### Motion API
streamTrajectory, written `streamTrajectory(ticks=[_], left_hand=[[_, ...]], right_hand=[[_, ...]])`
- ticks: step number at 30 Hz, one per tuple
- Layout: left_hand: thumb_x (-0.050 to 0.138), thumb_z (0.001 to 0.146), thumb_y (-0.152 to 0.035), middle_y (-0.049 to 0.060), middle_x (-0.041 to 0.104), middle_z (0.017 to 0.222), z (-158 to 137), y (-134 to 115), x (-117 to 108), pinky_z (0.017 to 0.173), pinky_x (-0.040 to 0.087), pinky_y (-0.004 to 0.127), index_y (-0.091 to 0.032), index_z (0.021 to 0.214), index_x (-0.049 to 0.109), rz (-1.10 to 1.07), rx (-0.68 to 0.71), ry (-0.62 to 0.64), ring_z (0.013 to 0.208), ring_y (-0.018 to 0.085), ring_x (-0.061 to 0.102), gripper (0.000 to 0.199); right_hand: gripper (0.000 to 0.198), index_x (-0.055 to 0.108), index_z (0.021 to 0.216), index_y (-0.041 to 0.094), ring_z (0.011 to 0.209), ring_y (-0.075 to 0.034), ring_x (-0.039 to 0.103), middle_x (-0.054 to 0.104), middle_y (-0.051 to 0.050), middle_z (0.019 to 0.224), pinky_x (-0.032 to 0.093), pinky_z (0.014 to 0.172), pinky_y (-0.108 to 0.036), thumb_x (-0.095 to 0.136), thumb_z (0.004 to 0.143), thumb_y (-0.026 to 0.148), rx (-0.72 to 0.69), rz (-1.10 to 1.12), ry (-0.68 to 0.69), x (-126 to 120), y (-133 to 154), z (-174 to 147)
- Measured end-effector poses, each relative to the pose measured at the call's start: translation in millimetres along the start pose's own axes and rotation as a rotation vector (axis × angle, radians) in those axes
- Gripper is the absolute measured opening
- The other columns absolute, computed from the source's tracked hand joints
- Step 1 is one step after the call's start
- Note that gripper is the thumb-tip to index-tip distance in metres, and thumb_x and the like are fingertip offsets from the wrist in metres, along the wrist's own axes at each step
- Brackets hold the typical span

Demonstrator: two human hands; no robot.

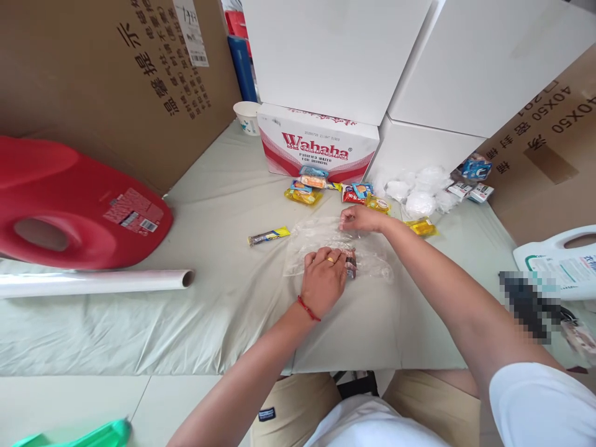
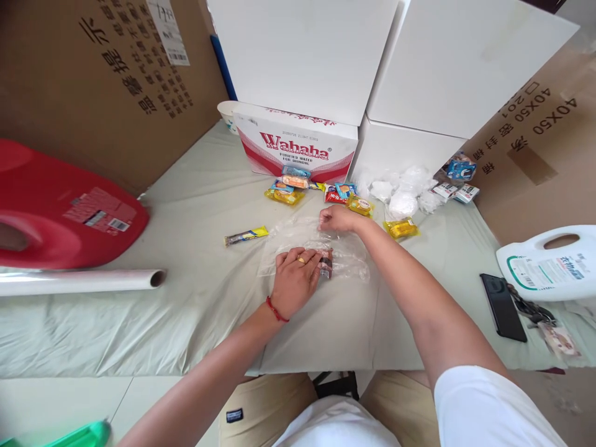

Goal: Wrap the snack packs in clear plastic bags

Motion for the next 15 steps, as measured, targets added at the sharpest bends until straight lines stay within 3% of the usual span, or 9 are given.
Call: streamTrajectory(ticks=[6,10,15], left_hand=[[0.048,0.101,-0.027,0.009,0.072,0.124,-1.8,-2.5,2.4,0.080,0.039,0.047,-0.022,0.125,0.068,0.045,-0.015,0.046,0.108,0.030,0.058,0.032],[0.051,0.099,-0.025,0.010,0.073,0.123,-2.9,-0.5,2.0,0.084,0.043,0.048,-0.023,0.120,0.071,0.036,-0.044,0.047,0.110,0.031,0.060,0.029],[0.052,0.095,-0.017,0.008,0.076,0.116,-8.4,13.7,4.8,0.087,0.051,0.046,-0.023,0.107,0.076,-0.167,-0.075,0.045,0.105,0.028,0.067,0.027]], right_hand=[[0.014,0.063,0.082,0.017,0.069,-0.014,0.052,0.060,-0.001,0.078,0.036,0.066,-0.024,0.062,0.090,0.029,-0.334,-0.176,-0.234,-9.9,53.3,-52.0],[0.020,0.068,0.100,0.018,0.076,-0.016,0.055,0.060,-0.004,0.087,0.039,0.069,-0.025,0.049,0.100,0.024,-0.462,-0.282,-0.212,22.6,80.1,-96.8],[0.037,0.061,0.136,0.022,0.078,-0.016,0.057,0.056,-0.005,0.093,0.046,0.072,-0.025,0.042,0.104,0.024,-0.434,-0.186,-0.249,64.1,68.3,-120.8]])
Point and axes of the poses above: each hand's wrist, its own z-axis towards the middle knuckle, its own x-axis out of the palm, y = z × x, the point moved 8 cm from there along z, towards the middle knuckle
